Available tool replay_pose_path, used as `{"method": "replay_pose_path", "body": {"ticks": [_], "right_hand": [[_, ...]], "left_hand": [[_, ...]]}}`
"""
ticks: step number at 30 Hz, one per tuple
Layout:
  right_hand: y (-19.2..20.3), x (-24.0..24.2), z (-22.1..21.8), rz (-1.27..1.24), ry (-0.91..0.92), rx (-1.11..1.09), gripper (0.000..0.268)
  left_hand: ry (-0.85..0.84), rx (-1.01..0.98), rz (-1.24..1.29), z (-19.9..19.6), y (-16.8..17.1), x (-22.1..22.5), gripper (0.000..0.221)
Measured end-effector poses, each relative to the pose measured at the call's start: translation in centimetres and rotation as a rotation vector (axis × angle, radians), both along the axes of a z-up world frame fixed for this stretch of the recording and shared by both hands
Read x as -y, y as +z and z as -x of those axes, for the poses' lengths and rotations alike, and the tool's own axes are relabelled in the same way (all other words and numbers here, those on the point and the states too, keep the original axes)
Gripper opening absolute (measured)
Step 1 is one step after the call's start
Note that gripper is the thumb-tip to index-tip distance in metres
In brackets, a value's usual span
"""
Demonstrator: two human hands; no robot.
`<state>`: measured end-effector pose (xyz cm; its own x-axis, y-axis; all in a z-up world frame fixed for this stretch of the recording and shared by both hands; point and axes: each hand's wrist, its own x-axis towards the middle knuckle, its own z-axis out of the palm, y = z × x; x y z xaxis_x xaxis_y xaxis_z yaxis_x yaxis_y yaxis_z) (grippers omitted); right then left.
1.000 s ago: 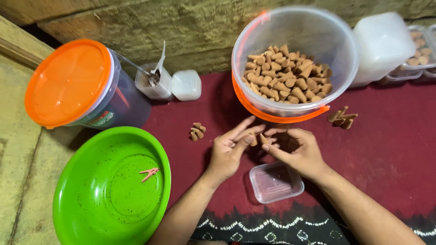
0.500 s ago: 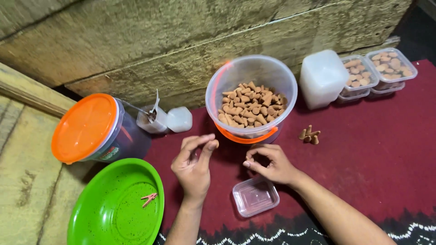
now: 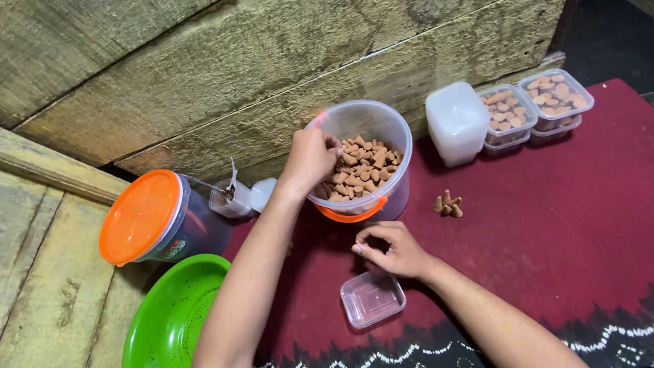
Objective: Inspecting and sorting incense cones from a large bucket into smaller containers.
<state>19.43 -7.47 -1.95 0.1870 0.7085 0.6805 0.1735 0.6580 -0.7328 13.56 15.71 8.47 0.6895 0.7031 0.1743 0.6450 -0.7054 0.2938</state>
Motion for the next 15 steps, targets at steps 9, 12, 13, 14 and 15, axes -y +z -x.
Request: {"method": "replay_pose_path", "body": {"ticks": [9, 12, 13, 14, 15], "right_hand": [[0.1, 0.1, -0.2, 0.009, 0.014, 0.013, 0.006], [0.1, 0.1, -0.2, 0.015, 0.014, 0.023, 0.008], [0.2, 0.2, -0.2, 0.017, 0.014, 0.022, 0.008], [0.3, 0.2, -0.2, 0.024, 0.018, 0.024, 0.008], [0.5, 0.2, -0.3, 0.026, 0.021, 0.029, 0.008]], "left_hand": [[-0.154, -0.433, -0.423, -1.0, 0.3, -0.9, 0.017], [-0.161, -0.464, -0.507, -1.5, 0.1, -0.5, 0.015], [-0.161, -0.465, -0.505, -1.6, -0.4, -1.0, 0.015], [-0.182, -0.480, -0.520, -1.6, -0.9, -1.4, 0.015], [-0.202, -0.492, -0.539, -1.8, -1.1, -1.9, 0.015]]}}
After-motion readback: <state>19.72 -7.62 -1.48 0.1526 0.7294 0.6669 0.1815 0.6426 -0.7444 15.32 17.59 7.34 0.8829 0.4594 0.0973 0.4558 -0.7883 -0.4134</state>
